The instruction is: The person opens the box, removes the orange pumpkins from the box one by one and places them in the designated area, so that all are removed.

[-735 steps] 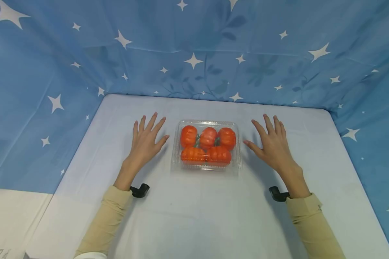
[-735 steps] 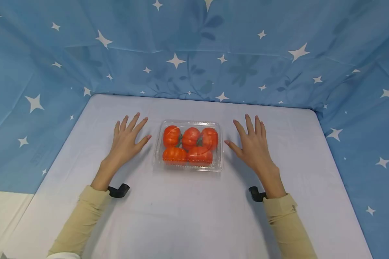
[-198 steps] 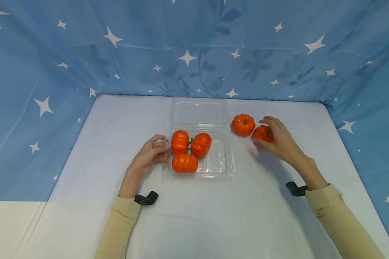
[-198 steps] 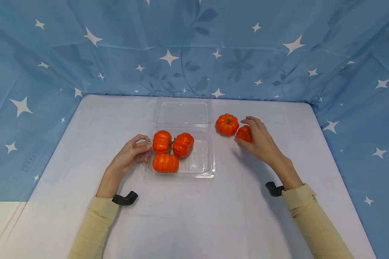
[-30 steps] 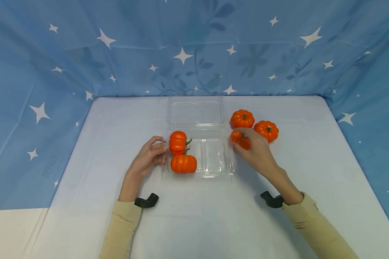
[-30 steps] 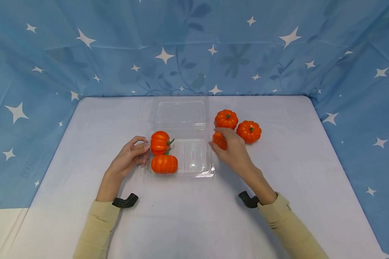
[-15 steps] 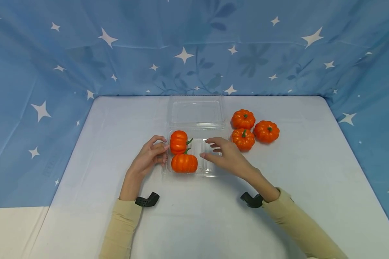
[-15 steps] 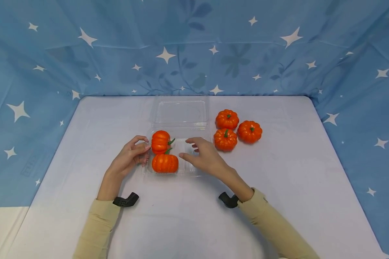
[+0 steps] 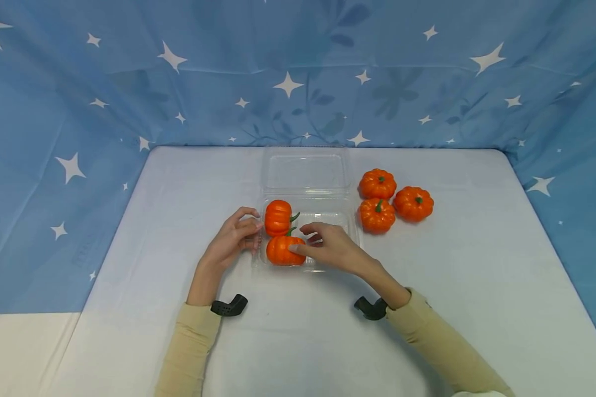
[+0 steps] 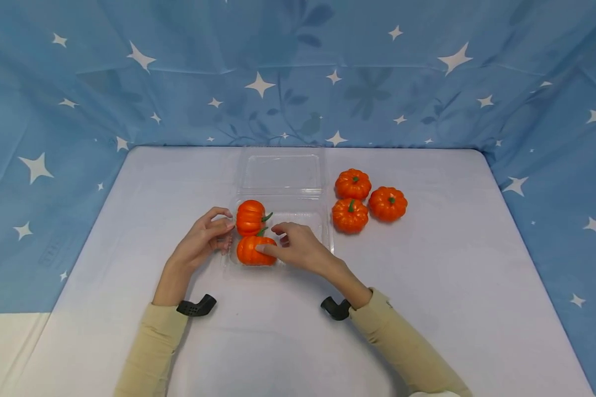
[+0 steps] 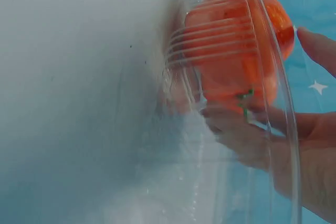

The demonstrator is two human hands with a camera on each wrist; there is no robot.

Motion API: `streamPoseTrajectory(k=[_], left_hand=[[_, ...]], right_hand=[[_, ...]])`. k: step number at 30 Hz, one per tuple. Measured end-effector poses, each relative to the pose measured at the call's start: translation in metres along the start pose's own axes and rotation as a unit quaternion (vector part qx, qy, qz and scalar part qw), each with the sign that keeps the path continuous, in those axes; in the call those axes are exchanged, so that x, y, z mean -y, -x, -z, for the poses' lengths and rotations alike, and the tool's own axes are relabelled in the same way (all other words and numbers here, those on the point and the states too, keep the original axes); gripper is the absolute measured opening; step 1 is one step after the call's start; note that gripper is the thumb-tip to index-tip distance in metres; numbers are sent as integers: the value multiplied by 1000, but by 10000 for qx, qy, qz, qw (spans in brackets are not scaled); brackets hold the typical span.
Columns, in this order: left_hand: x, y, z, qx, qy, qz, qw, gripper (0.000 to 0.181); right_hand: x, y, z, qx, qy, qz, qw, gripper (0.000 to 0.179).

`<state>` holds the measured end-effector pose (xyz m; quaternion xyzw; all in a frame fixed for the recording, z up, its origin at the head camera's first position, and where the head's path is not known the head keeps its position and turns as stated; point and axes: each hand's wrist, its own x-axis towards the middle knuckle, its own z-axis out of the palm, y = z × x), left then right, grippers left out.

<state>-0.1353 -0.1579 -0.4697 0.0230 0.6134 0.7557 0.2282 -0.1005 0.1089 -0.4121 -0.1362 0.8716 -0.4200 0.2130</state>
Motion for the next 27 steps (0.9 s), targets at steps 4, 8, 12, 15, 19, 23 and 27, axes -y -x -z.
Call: streamPoseTrajectory(k=[4, 8, 12, 15, 19, 23, 27], left_hand=[[1, 0, -1, -3, -47, 3, 10000, 20], [1, 0, -2, -1, -116, 37, 9999, 21], [1, -1, -2, 2, -144, 55, 9999, 22], [0, -1, -2, -10, -123, 70, 9999, 23], [-1, -1, -1, -4, -100, 76, 9999, 23], [-1, 0, 0, 17, -92, 38, 9999, 20], [-1, 1, 0, 19, -101, 14, 9999, 19]], right_hand=[[-1, -4, -6, 223, 108, 26, 9997, 61], [-1, -7, -11, 374, 238, 87, 9990, 58], [-1, -8, -12, 376, 325, 116, 9987, 55], [0, -8, -11, 345, 314, 135, 9988, 53], [1, -7, -9, 366, 277, 149, 9988, 52], [2, -4, -6, 411, 221, 129, 9988, 54], [2, 1, 0, 463, 157, 183, 9986, 57]])
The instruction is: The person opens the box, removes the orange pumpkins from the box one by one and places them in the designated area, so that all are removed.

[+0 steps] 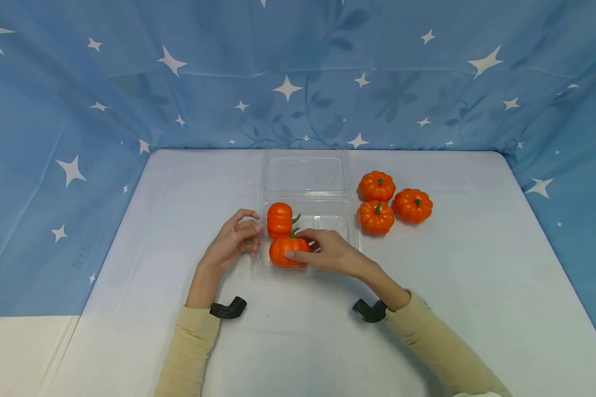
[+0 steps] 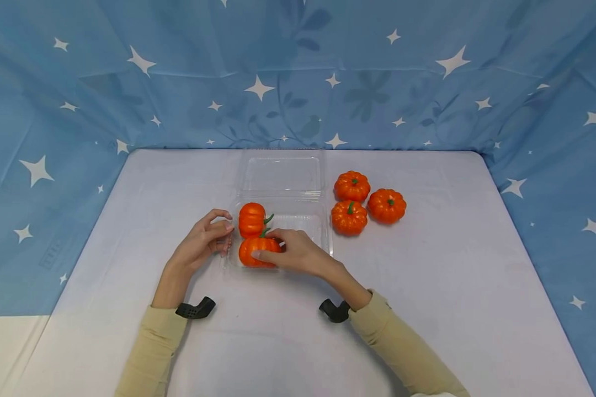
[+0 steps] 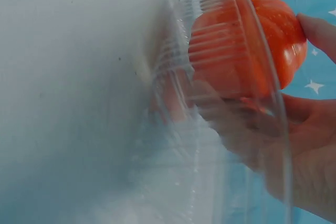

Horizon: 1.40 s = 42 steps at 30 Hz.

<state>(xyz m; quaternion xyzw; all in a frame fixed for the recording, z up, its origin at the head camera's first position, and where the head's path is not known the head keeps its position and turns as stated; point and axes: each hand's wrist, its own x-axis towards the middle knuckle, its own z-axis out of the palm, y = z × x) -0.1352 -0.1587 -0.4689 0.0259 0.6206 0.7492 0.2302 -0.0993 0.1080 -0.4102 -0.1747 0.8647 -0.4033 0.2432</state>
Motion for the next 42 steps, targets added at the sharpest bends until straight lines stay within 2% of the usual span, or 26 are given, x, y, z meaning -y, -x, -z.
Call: streamPoseTrajectory(k=[11, 15, 19, 27, 30, 36, 42], left_hand=[[2, 0, 2, 24, -3, -6, 10000, 19], [3, 0, 2, 41, 29, 11, 10000, 19], [3, 0, 2, 48, 48, 12, 10000, 19], [2, -1, 2, 58, 73, -8, 10000, 19], [2, -1, 1, 52, 82, -12, 10000, 19], [2, 0, 1, 11, 92, 3, 10000, 20], [0, 0, 1, 63, 98, -20, 9999, 20]], right_hand=[[-4, 21, 13, 121, -587, 415, 9973, 65], [-9, 27, 12, -60, -522, 791, 9955, 64], [-12, 32, 10, -383, -236, 1262, 9910, 61], [-17, 46, 6, -1310, 689, 1928, 9700, 70], [-21, 51, 8, -1520, 824, 2026, 9639, 72], [-29, 62, 15, -1771, 981, 2013, 9584, 73], [-44, 73, 24, -2368, 1258, 2247, 9368, 73]])
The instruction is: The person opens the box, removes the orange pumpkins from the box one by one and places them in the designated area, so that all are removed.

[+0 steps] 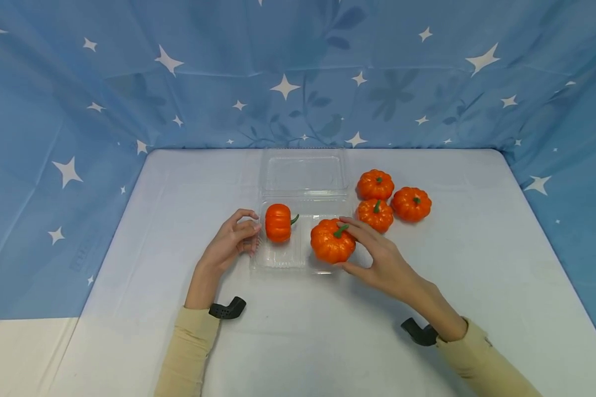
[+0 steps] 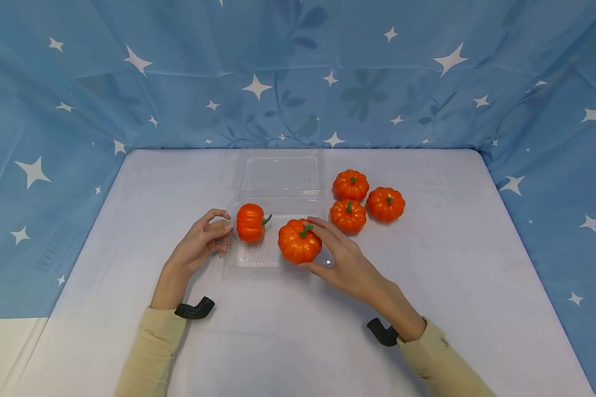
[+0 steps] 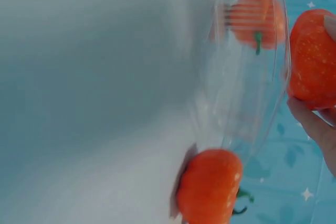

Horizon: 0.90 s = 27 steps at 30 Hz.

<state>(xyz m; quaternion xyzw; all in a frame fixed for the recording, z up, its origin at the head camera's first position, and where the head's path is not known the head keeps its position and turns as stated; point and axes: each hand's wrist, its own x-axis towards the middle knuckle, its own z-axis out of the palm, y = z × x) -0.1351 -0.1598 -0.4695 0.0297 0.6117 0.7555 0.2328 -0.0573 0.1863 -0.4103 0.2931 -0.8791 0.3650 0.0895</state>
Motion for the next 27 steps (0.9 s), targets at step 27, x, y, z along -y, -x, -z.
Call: streamPoseTrajectory(k=[27], left_hand=[[0, 0, 0, 37, 1, 5, 10000, 21]], right_hand=[[-42, 61, 55, -1174, 476, -1207, 9846, 78]])
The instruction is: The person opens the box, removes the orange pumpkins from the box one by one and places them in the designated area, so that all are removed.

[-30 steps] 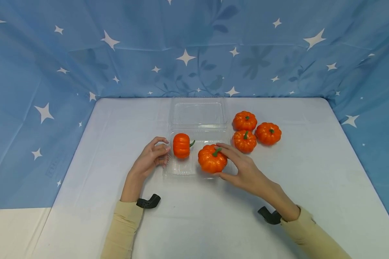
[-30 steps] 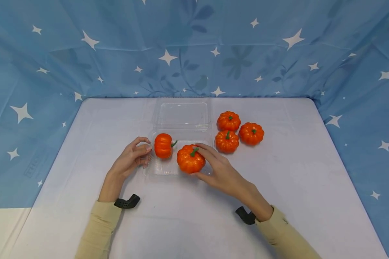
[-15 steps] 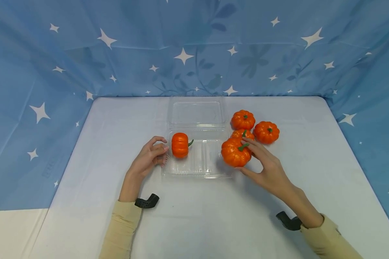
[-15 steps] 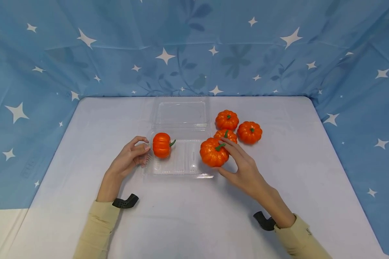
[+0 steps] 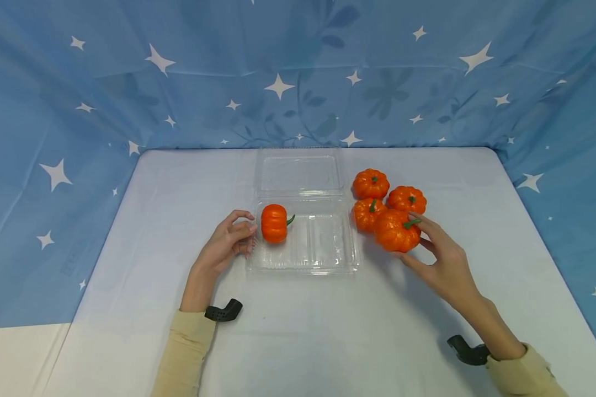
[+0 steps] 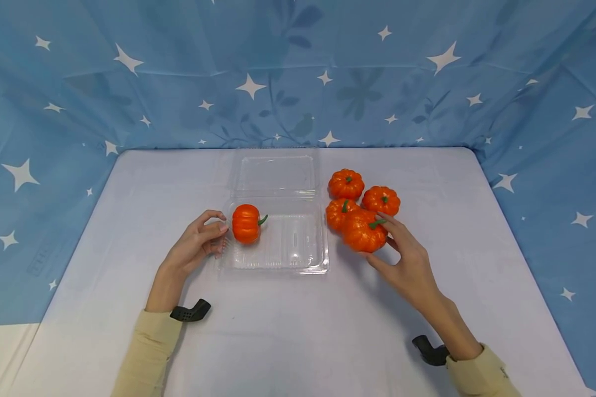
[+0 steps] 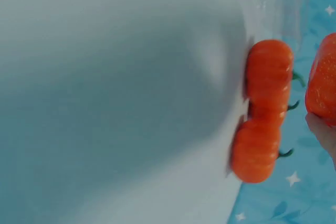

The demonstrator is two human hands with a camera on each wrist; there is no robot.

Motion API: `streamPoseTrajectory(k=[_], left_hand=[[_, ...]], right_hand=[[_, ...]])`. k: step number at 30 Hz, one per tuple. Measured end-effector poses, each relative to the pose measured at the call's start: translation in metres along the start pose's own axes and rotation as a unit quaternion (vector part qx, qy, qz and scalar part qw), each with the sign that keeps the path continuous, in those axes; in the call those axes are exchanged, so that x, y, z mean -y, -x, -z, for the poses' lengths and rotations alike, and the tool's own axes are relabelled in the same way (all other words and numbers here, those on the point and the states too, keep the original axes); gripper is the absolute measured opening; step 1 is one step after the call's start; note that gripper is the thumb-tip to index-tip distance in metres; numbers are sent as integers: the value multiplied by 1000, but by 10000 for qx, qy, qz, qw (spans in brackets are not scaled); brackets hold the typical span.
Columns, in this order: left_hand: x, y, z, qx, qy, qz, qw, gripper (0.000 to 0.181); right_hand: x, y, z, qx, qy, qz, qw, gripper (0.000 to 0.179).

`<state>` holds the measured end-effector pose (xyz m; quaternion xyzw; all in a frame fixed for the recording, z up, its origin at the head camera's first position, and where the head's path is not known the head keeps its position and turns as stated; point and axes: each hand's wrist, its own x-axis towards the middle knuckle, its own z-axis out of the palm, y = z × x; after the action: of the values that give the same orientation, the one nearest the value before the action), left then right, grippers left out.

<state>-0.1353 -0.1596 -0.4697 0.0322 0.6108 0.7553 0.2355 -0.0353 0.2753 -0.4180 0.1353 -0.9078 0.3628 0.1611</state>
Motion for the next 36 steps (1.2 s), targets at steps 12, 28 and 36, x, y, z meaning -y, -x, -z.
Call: streamPoseTrajectory(k=[12, 28, 36], left_hand=[[-1, 1, 0, -11, -2, 14, 10000, 22], [0, 1, 3, -19, -43, 2, 10000, 23], [-1, 1, 2, 17, -29, 18, 10000, 21]], right_hand=[[-35, 6, 2, 103, -437, -1200, 9918, 64], [-58, -16, -5, 450, 335, -1075, 9926, 79], [-65, -21, -13, 706, 539, -1074, 9902, 82]])
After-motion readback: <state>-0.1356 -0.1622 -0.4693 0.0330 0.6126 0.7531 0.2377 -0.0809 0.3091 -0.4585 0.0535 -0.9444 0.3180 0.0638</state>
